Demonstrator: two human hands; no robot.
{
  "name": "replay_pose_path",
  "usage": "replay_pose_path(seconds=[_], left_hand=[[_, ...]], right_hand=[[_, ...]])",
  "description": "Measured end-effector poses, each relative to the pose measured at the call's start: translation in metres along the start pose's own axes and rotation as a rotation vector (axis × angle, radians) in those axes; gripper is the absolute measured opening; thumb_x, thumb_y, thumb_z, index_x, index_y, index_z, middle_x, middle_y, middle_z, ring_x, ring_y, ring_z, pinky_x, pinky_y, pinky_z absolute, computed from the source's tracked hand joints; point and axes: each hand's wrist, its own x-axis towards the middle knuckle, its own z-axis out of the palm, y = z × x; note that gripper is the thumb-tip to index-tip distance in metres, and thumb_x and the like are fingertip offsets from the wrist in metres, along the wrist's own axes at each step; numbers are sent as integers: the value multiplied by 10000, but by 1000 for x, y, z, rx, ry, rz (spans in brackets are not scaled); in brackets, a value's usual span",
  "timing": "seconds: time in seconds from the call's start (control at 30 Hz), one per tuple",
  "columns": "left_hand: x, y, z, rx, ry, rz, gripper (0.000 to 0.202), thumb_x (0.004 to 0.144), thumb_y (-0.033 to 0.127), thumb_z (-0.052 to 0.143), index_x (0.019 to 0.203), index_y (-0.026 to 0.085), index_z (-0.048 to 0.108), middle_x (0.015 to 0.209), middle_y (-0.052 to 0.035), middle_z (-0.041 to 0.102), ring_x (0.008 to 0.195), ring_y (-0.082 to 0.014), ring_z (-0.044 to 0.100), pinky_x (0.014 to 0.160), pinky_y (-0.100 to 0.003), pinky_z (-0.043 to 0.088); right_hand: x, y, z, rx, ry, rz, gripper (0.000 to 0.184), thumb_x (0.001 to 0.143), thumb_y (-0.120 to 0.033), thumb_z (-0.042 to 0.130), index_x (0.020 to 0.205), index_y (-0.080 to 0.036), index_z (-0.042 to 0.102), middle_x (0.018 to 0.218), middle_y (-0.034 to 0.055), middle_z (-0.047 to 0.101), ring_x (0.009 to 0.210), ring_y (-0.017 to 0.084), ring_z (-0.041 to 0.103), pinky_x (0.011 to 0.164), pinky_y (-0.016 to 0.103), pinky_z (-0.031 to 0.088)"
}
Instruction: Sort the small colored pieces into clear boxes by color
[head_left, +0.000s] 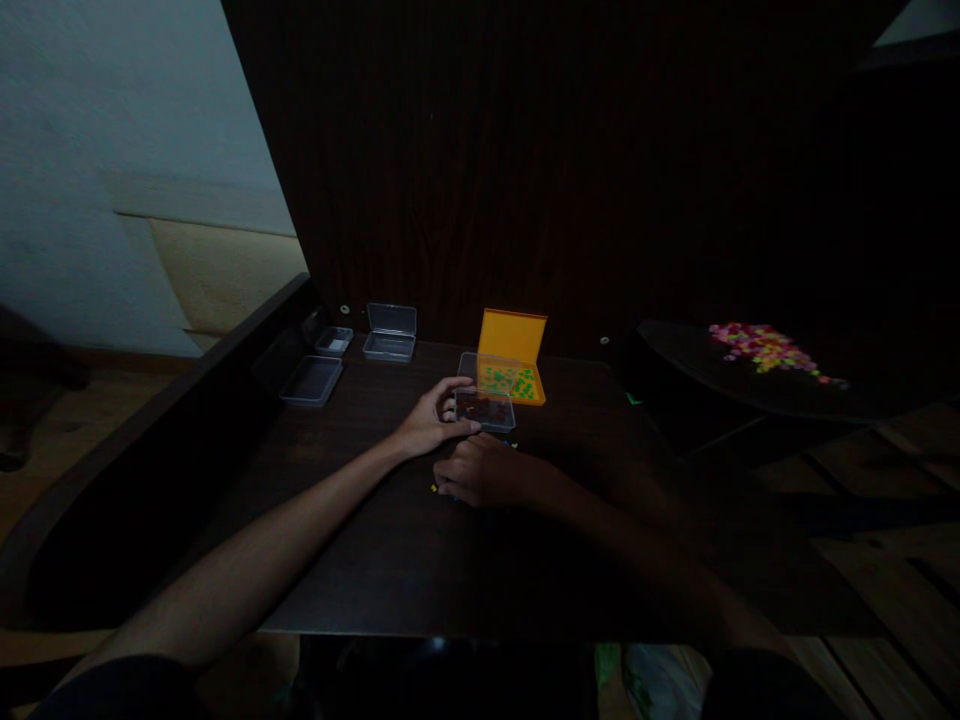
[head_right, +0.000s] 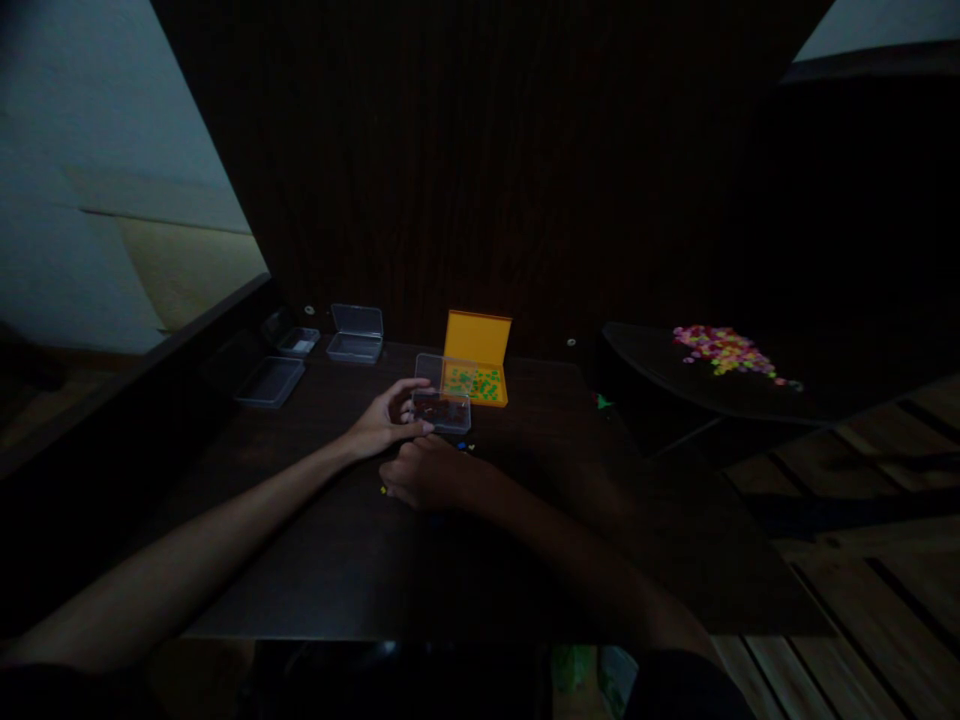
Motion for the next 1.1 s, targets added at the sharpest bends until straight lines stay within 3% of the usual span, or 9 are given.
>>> replay_pose_path(seconds=[0.27,0.47,0.6,0.67,0.8,1.1], left_hand=[[2,-2,-2,13,-3,-8,681,574,161,797,1183,185,494,1268,-133,546,1052,-213,609,896,-369,495],[2,-2,-4,-8,-19,8,704,522,152,815,1157,176,511,1243,-135,562,1092,-241,590,940,-402,470],[0,1,-1,-11,-15,-21,668,580,171,798,1173,188,492,1239,-119,562,1076,-221,599,948,-419,468],[-1,1,0,-15,-3,-35,664,585,168,798,1172,189,488,1248,-114,556,1076,-210,598,960,-415,462],[0,-1,0,-16,10,-38,677,574,157,805,1171,186,486,1282,-125,532,1082,-210,593,968,-417,456],[1,-4,-2,-53,18,-28,672,568,135,802,1165,193,500,1266,-111,540,1094,-209,583,986,-430,447]], right_hand=[[0,-2,-6,-8,23,0,183,904,-269,493,902,-149,631,808,69,655,716,157,549,669,284,325],[-15,18,-48,204,54,119,167,918,-252,464,923,-161,604,854,45,635,729,136,532,647,256,335],[-30,48,-65,224,183,193,172,935,-265,426,932,-165,566,932,53,596,813,146,524,718,260,376],[-34,62,-61,180,218,237,172,933,-282,435,926,-161,556,969,71,579,831,157,517,720,267,381],[-33,79,-43,153,151,305,169,927,-273,442,910,-161,568,900,61,600,813,168,525,711,275,376],[-26,86,-27,184,212,308,141,890,-230,494,914,-159,613,883,52,625,788,156,534,678,253,359]])
